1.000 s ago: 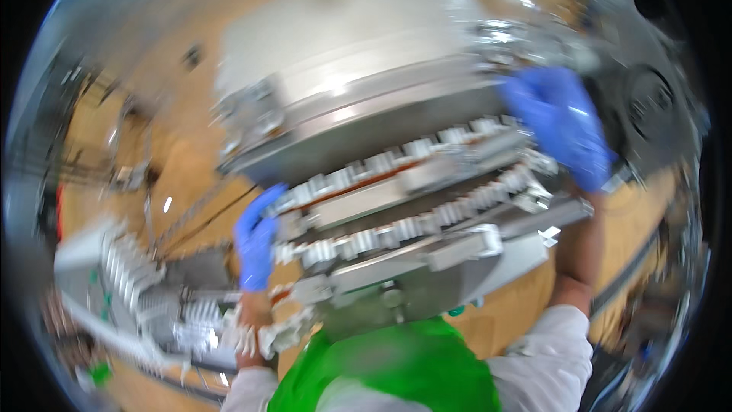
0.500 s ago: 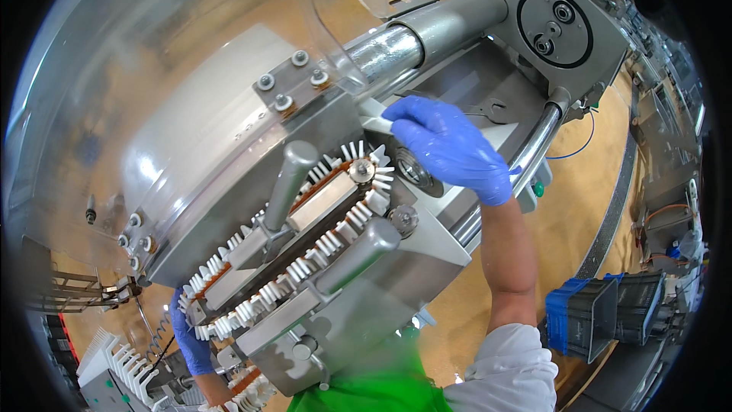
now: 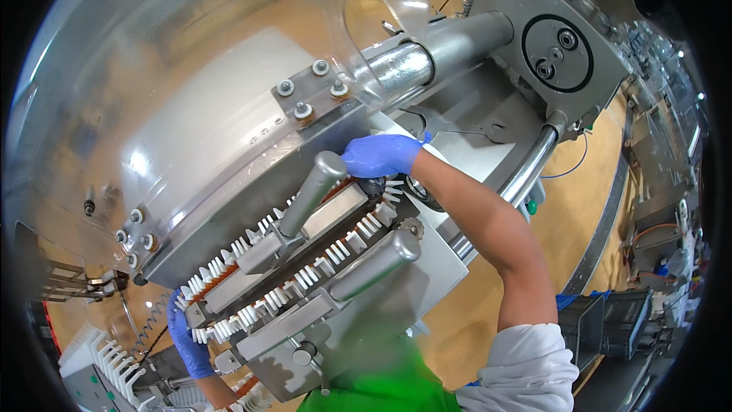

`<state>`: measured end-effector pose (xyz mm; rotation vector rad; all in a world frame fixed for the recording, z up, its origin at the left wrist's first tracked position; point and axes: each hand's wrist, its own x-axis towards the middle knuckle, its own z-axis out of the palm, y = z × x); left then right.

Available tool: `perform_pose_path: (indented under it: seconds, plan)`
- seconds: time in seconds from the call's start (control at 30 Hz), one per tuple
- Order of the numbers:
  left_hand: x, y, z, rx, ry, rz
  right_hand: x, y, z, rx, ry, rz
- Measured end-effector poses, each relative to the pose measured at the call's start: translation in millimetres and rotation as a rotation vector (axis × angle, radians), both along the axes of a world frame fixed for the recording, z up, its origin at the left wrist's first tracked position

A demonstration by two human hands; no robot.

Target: The person assembles a large metal component with white plastic elements onto a machine, then moves a long rack-like structure across the floor and places it on a stand. They also handle a blue hose and a metal basket, moving them around the workspace.

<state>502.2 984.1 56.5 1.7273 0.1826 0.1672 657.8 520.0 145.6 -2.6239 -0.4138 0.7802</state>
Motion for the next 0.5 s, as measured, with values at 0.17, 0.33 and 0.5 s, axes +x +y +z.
perform_pose_path:
  seconds: [0.17, 0.33, 0.5]
  plan:
    - [3, 2, -8, -0.205, -0.011, 0.03, -2, -7, -11, 0.247, -0.271, 0.13]
    - [7, 2, -5, -0.047, -0.073, -0.058, -11, -2, -18, 0.522, -0.166, -0.224]
    - [9, 0, 5, 0.714, -0.405, -0.195, -40, 12, 47, 0.59, -0.339, -0.285]
